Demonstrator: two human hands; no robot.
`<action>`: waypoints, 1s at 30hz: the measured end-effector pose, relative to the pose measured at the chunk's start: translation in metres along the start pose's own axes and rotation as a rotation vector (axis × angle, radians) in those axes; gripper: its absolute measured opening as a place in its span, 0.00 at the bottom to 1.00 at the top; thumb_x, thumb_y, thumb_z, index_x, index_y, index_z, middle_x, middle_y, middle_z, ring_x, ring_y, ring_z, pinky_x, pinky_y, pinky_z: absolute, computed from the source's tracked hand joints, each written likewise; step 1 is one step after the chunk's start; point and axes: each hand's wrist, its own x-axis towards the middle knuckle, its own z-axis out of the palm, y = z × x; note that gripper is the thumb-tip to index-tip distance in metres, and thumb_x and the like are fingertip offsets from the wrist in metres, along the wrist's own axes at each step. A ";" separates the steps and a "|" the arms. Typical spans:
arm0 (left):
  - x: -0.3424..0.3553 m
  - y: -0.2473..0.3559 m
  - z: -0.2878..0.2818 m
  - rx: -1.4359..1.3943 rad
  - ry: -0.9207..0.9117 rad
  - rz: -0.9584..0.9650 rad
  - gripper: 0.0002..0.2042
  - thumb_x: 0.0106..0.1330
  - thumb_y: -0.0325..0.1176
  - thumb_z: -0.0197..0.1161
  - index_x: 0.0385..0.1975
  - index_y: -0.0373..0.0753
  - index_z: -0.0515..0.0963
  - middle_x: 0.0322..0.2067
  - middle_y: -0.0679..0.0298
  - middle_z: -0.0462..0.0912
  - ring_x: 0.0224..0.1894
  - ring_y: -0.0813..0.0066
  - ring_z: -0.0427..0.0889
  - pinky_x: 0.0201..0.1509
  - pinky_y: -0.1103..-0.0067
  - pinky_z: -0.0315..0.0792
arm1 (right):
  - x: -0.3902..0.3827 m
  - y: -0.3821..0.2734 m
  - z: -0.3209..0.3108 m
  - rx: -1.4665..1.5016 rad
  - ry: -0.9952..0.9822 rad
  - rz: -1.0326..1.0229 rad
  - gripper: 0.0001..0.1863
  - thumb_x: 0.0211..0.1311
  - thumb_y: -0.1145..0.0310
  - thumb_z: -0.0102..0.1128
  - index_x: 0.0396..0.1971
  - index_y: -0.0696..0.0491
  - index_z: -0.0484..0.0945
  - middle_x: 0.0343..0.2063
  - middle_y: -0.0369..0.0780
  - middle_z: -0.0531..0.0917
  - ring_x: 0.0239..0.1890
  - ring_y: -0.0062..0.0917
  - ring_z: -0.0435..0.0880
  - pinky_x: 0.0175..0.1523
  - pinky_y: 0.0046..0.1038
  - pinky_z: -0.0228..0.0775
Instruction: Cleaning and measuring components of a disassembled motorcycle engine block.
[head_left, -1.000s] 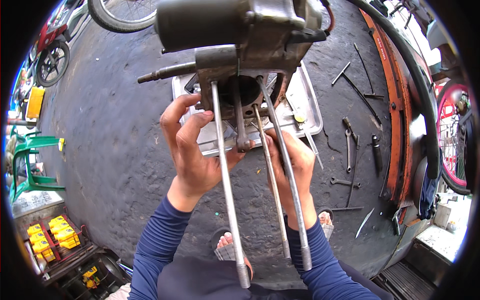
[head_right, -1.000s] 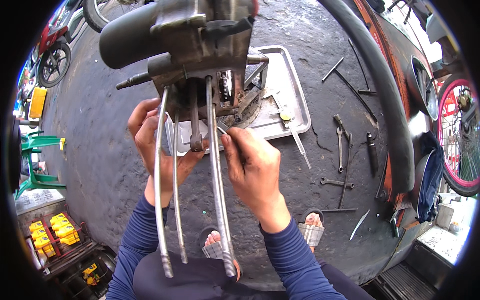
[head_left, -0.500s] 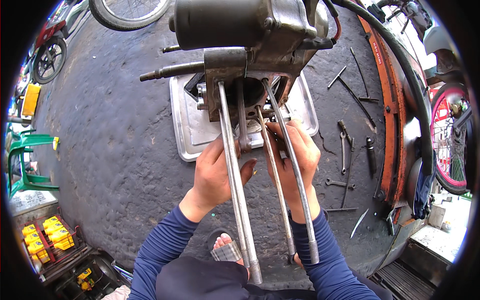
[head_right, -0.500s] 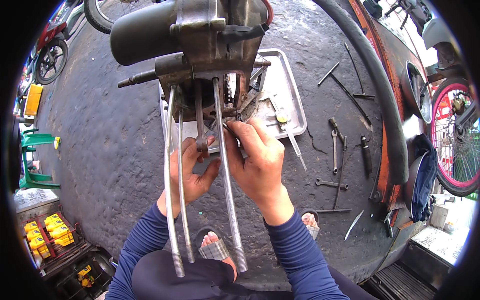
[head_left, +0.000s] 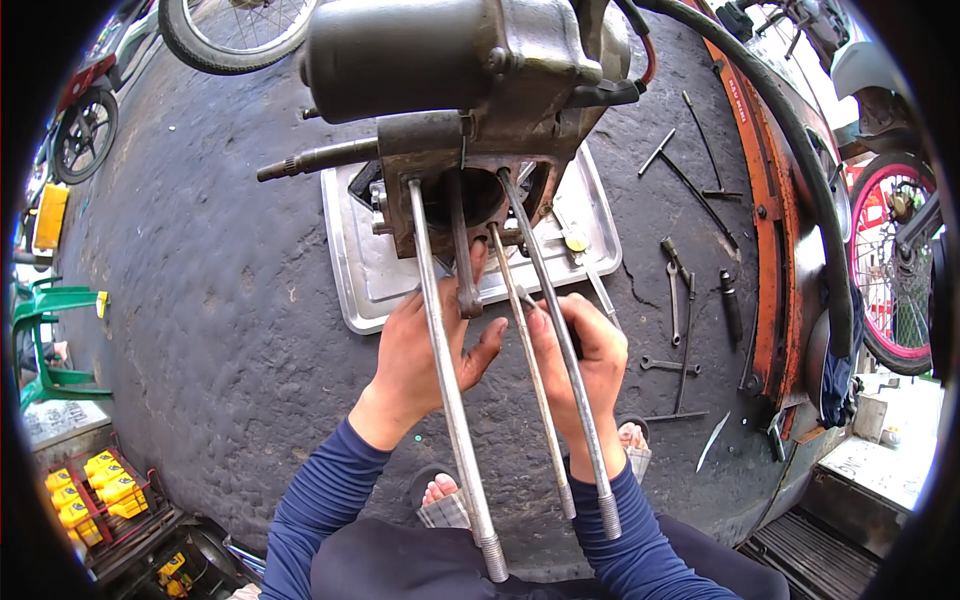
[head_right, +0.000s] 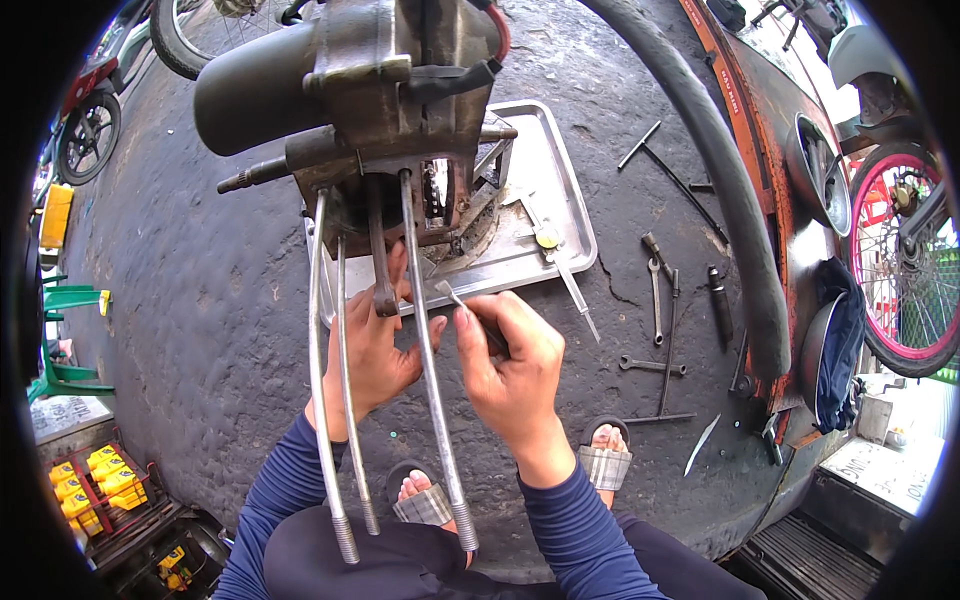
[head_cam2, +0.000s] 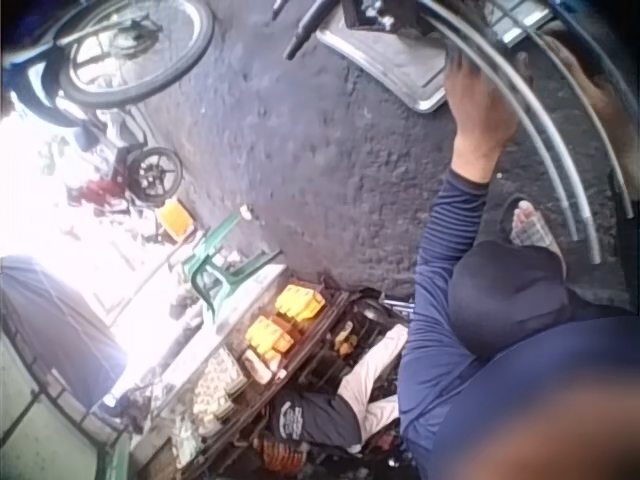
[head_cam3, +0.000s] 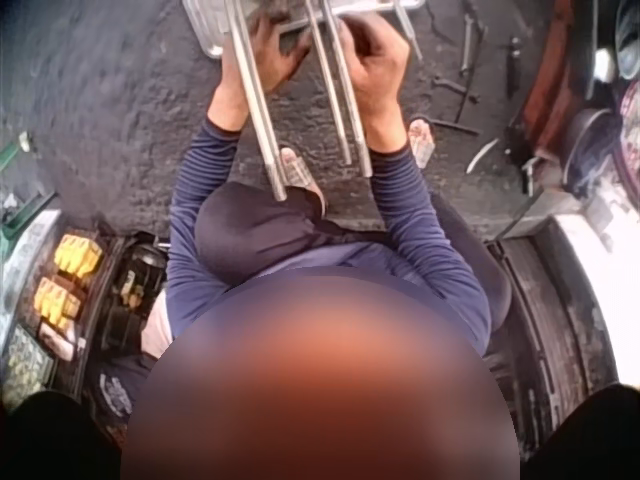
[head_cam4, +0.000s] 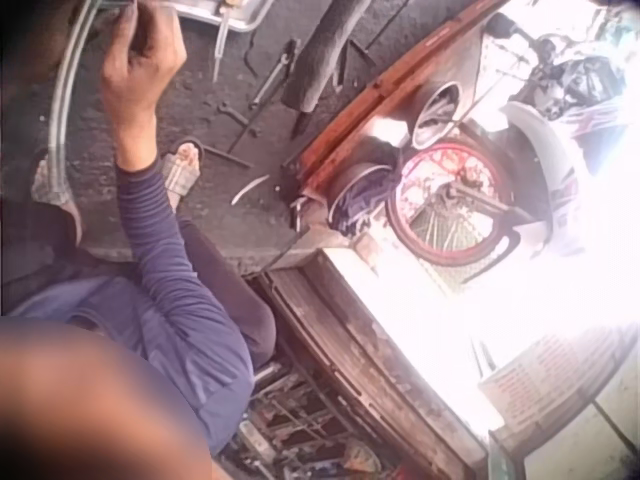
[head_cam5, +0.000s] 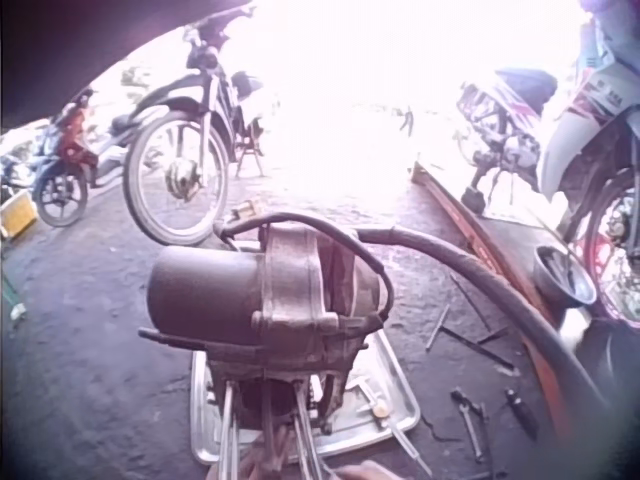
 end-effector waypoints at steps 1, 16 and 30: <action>0.001 0.000 -0.001 0.099 -0.023 -0.015 0.35 0.59 0.36 0.71 0.67 0.32 0.68 0.41 0.54 0.80 0.36 0.55 0.82 0.41 0.68 0.76 | -0.007 0.004 0.001 0.020 -0.010 0.013 0.02 0.64 0.80 0.64 0.34 0.61 0.80 0.24 0.38 0.78 0.23 0.14 0.74 0.28 0.18 0.63; -0.123 0.002 -0.139 -1.575 -0.691 -0.058 0.35 0.59 0.50 0.76 0.60 0.30 0.76 0.58 0.26 0.72 0.59 0.26 0.74 0.57 0.42 0.72 | -0.116 0.037 0.018 0.753 -1.552 0.205 0.13 0.70 0.64 0.60 0.38 0.61 0.76 0.32 0.43 0.81 0.38 0.31 0.80 0.48 0.33 0.72; 0.042 0.000 -0.086 0.353 0.158 0.321 0.40 0.56 0.48 0.78 0.67 0.45 0.64 0.64 0.42 0.70 0.67 0.43 0.69 0.68 0.54 0.67 | 0.015 0.005 0.048 0.518 0.038 0.337 0.10 0.70 0.69 0.64 0.39 0.61 0.84 0.25 0.34 0.82 0.28 0.11 0.73 0.33 0.18 0.66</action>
